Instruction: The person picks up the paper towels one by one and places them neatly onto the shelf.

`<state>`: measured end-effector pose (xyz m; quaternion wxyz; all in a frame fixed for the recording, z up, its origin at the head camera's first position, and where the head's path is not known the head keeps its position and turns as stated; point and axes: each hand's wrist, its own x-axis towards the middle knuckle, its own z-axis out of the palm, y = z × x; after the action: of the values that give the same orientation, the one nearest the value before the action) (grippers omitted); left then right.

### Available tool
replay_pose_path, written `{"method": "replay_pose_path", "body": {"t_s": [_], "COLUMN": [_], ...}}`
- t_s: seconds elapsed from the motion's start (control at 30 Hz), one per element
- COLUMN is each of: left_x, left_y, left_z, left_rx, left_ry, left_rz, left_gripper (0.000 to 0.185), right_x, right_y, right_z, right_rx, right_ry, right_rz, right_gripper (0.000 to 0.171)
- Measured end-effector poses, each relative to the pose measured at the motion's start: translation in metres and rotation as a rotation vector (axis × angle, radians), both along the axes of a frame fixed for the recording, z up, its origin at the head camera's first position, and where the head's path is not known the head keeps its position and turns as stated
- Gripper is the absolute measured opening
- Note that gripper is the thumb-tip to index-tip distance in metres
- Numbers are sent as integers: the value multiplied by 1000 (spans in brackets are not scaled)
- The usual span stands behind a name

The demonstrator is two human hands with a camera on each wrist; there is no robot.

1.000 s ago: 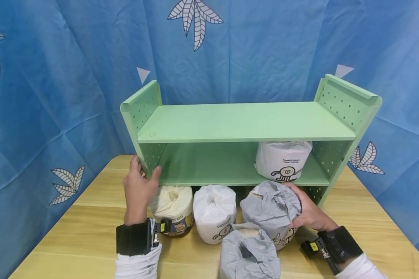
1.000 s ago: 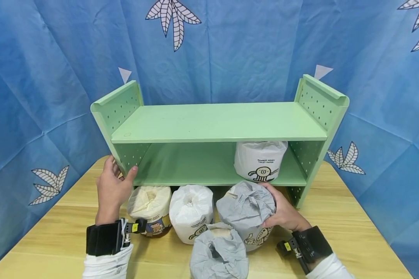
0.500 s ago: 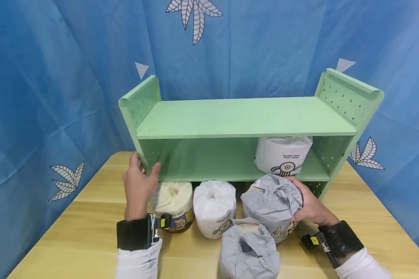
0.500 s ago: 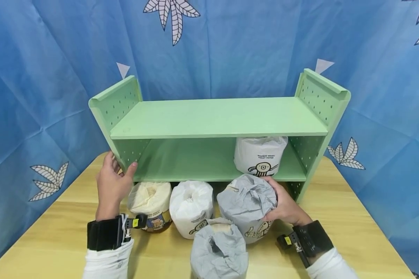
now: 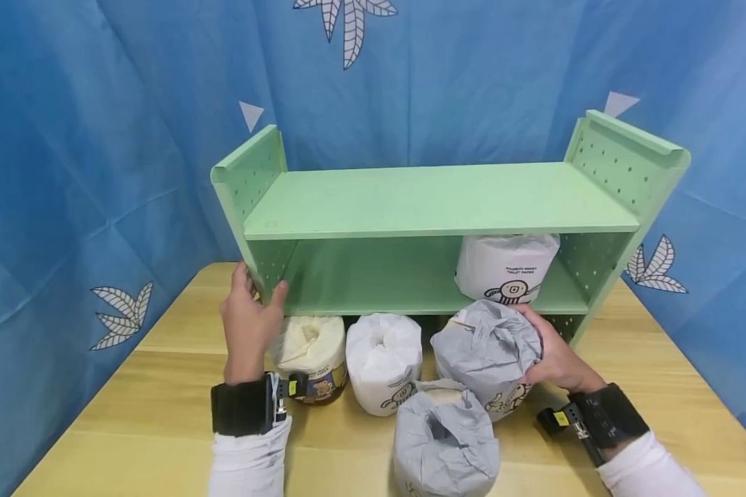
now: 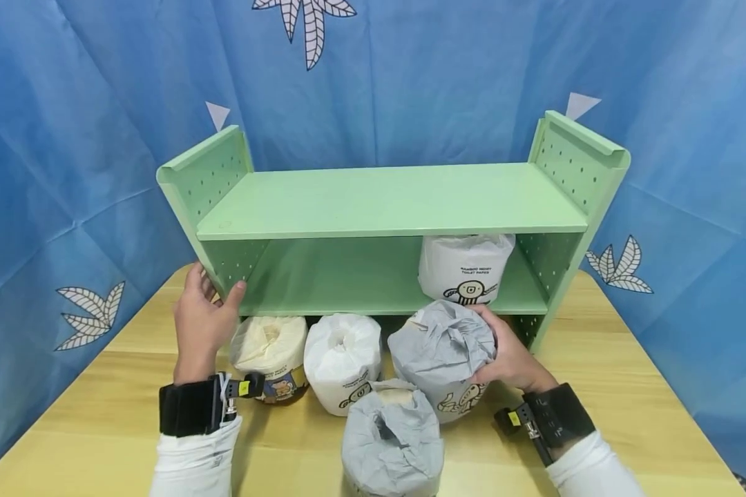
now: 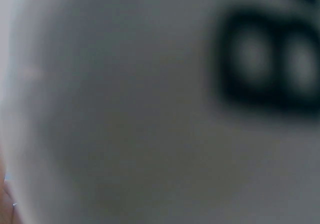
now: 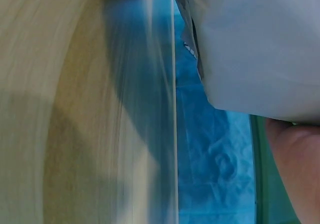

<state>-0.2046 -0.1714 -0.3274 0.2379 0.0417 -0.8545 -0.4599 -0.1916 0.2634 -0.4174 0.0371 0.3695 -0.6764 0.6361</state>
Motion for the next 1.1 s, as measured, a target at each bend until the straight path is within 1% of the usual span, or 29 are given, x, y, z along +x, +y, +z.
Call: {"method": "replay_pose_path", "body": {"t_s": [0.1, 0.17, 0.3, 0.43, 0.53, 0.7, 0.8, 0.97, 1.1], "left_x": [-5, -5, -5, -5, -4, -3, -3, -2, -3], "left_y": [1, 2, 2, 2, 2, 0, -1, -1, 0], "left_z": [4, 2, 2, 2, 2, 2, 3, 1, 0], "left_rx": [0, -6, -5, -6, -16, -21, -20, -15, -16], "left_ry": [9, -5, 14, 13, -1, -2, 1, -17, -4], "left_rz": [12, 16, 11, 19, 28, 30, 29, 26, 20], "left_gripper": [67, 68, 69, 70, 71, 71, 71, 72, 70], "right_x": [-5, -3, -2, -1, -1, -3, -4, -2, -1], "right_y": [1, 2, 2, 3, 3, 2, 2, 3, 4], "right_z": [5, 4, 3, 4, 5, 8, 9, 7, 7], "right_rx": [12, 23, 23, 13, 13, 6, 10, 24, 15], "right_ry": [26, 25, 10, -39, -43, -17, -19, -18, -15], "right_rz": [11, 4, -33, -29, -29, -17, -21, -34, -24], "right_gripper": [96, 97, 96, 93, 92, 92, 93, 94, 94]}}
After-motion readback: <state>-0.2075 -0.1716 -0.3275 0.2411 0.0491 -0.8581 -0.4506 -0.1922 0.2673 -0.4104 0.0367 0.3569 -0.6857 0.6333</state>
